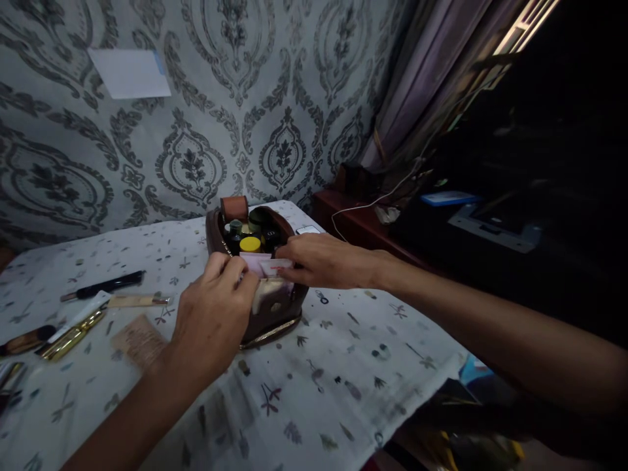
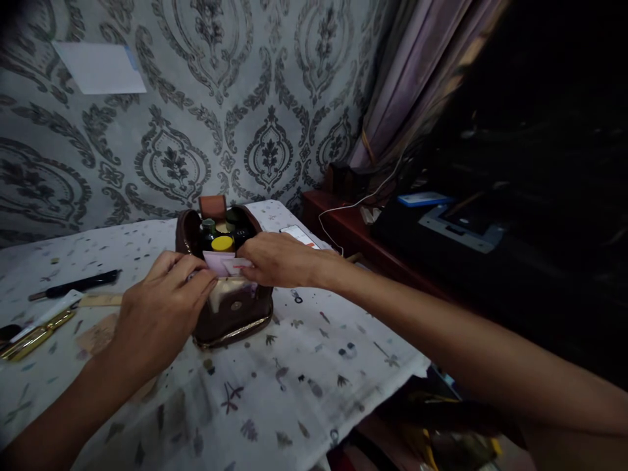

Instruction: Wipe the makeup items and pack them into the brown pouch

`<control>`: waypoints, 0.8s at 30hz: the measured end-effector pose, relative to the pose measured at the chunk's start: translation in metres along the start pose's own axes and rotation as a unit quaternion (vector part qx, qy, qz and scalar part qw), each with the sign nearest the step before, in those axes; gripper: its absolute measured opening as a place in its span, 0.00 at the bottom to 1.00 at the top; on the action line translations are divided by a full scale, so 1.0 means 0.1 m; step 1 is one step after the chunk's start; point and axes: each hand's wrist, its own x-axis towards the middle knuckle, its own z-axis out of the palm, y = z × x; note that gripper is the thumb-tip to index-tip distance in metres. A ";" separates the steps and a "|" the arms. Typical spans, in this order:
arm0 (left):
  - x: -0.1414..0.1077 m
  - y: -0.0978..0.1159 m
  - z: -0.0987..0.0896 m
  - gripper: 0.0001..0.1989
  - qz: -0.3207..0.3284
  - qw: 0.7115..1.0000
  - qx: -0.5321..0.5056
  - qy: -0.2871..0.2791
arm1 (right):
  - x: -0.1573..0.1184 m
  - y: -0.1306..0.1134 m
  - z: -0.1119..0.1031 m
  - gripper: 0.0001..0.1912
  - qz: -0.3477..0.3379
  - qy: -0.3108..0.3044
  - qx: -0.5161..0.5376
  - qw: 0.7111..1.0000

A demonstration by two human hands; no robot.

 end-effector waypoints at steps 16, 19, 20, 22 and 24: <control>0.00 0.04 -0.05 0.09 -0.015 0.999 0.009 -0.027 | -0.01 0.05 0.10 0.10 -0.046 0.043 0.035 0.997; -0.01 0.04 -0.05 0.08 -0.018 0.999 -0.002 -0.032 | -0.04 0.05 0.12 0.09 -0.050 0.061 0.037 0.996; -0.02 0.04 -0.05 0.09 -0.018 0.999 -0.004 -0.028 | -0.05 0.05 0.13 0.10 -0.051 0.068 0.035 0.996; -0.05 0.04 -0.06 0.11 -0.020 1.000 -0.009 -0.008 | -0.07 0.04 0.14 0.11 -0.056 0.080 0.029 0.995; -0.11 0.03 -0.08 0.14 -0.029 0.999 -0.024 0.023 | -0.08 0.04 0.15 0.13 -0.060 0.098 0.025 0.993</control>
